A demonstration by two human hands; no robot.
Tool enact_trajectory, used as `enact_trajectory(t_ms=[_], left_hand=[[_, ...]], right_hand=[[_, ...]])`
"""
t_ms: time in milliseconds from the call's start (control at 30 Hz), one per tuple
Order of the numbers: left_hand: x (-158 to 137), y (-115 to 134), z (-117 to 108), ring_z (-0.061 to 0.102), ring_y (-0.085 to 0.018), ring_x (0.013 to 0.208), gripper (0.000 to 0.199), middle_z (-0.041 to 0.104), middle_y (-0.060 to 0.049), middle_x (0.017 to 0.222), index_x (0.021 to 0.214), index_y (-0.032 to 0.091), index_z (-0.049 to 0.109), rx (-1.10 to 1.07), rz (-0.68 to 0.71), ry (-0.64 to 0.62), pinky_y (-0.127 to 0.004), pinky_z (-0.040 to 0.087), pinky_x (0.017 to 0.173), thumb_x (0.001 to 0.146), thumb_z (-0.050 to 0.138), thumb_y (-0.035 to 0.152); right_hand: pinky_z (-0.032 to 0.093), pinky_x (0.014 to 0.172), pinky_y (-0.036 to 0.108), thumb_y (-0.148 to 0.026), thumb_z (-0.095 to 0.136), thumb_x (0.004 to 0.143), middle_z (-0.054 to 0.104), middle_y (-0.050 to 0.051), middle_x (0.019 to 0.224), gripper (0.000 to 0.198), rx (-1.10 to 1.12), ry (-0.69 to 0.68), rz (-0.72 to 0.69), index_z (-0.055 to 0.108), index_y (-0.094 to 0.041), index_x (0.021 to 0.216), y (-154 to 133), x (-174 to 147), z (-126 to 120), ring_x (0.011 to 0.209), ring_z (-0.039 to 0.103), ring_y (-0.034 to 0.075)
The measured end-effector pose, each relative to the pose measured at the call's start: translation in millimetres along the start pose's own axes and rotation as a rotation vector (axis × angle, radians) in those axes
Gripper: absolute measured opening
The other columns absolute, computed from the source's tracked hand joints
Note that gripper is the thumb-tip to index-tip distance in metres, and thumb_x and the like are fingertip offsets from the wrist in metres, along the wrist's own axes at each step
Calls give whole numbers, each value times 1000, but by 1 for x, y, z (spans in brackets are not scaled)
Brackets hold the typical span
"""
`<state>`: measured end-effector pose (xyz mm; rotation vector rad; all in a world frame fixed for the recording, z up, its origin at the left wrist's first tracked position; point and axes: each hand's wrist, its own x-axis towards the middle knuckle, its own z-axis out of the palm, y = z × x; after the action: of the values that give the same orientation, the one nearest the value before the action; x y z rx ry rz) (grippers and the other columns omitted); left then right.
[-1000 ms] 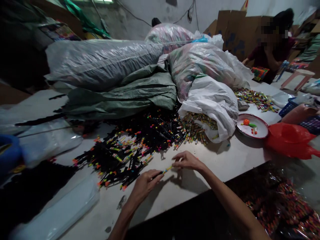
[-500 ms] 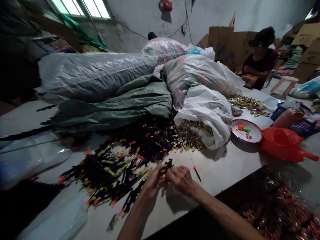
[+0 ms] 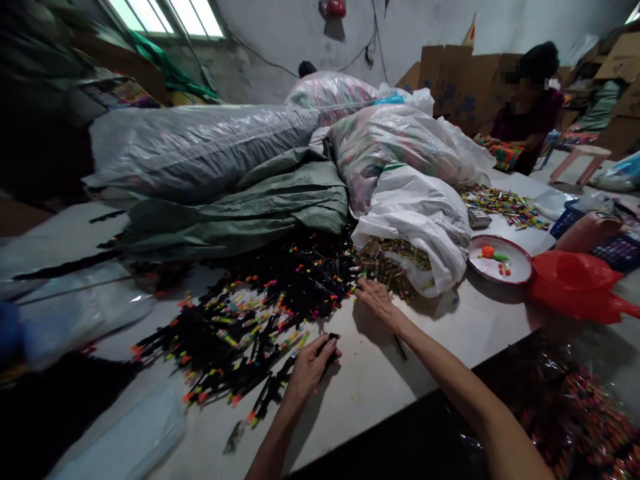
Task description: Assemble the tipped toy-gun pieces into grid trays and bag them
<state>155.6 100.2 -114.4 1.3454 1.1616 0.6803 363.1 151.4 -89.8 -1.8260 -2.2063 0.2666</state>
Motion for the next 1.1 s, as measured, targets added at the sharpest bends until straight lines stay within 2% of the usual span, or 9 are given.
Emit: enact_trajectory(t_ms=[67, 133, 267, 367, 500, 767, 967, 1100], left_hand=[[-4, 4, -4, 57, -13, 58, 34, 62, -2, 67, 78, 16, 62, 138, 57, 26, -23, 44, 55, 81, 51, 49], [-10, 9, -6, 58, -15, 64, 32, 64, -2, 71, 80, 18, 64, 306, 122, 50, -25, 44, 60, 84, 47, 44], [-20, 20, -6, 61, -17, 78, 29, 68, -3, 84, 87, 20, 66, 558, 237, 48, -26, 42, 70, 89, 41, 34], [-26, 24, -5, 62, -17, 82, 30, 69, -4, 88, 92, 22, 65, 670, 280, 27, -27, 42, 72, 91, 38, 31], [-30, 25, -6, 63, -18, 82, 32, 68, -6, 88, 95, 21, 65, 793, 302, 2, -27, 41, 72, 93, 35, 30], [-38, 27, -7, 59, -18, 73, 31, 66, -4, 79, 84, 20, 62, 981, 346, -102, -28, 34, 66, 94, 34, 28], [-49, 18, -11, 55, -15, 67, 32, 61, 0, 67, 69, 19, 59, 773, 285, -244, -25, 31, 62, 91, 39, 31], [-57, 13, -12, 50, -13, 61, 35, 56, 1, 61, 62, 18, 56, 660, 254, -292, -25, 29, 59, 90, 40, 33]], right_hand=[[40, 75, 26, -14, 48, 86, 62, 7, 104, 23, 168, 78, 18, 64, -21, 100, -10, -13, 3, 91, 55, 18], [40, 71, 24, -21, 52, 86, 64, 3, 89, 19, 481, 86, 36, 64, -21, 100, -21, -28, 7, 79, 56, 15], [38, 59, 22, -36, 61, 80, 62, 0, 74, 27, 1074, -118, 50, 66, -17, 99, -37, -52, 11, 64, 52, 12], [35, 55, 21, -41, 68, 73, 59, -2, 67, 37, 1277, -178, 102, 65, -15, 99, -43, -59, 9, 58, 47, 10], [37, 59, 23, -41, 67, 74, 62, 1, 71, 27, 1208, -181, 25, 69, -15, 83, -45, -63, -1, 63, 50, 11], [43, 62, 25, -35, 68, 74, 63, 3, 73, 20, 1144, -182, -73, 74, -18, 82, -42, -70, -8, 68, 56, 15], [40, 58, 22, -29, 66, 77, 61, 3, 71, 16, 991, -284, -227, 75, -17, 82, -43, -78, -5, 64, 55, 12], [39, 56, 21, -30, 66, 77, 63, 3, 70, 19, 938, -365, -284, 76, -16, 85, -42, -82, 2, 61, 56, 12]])
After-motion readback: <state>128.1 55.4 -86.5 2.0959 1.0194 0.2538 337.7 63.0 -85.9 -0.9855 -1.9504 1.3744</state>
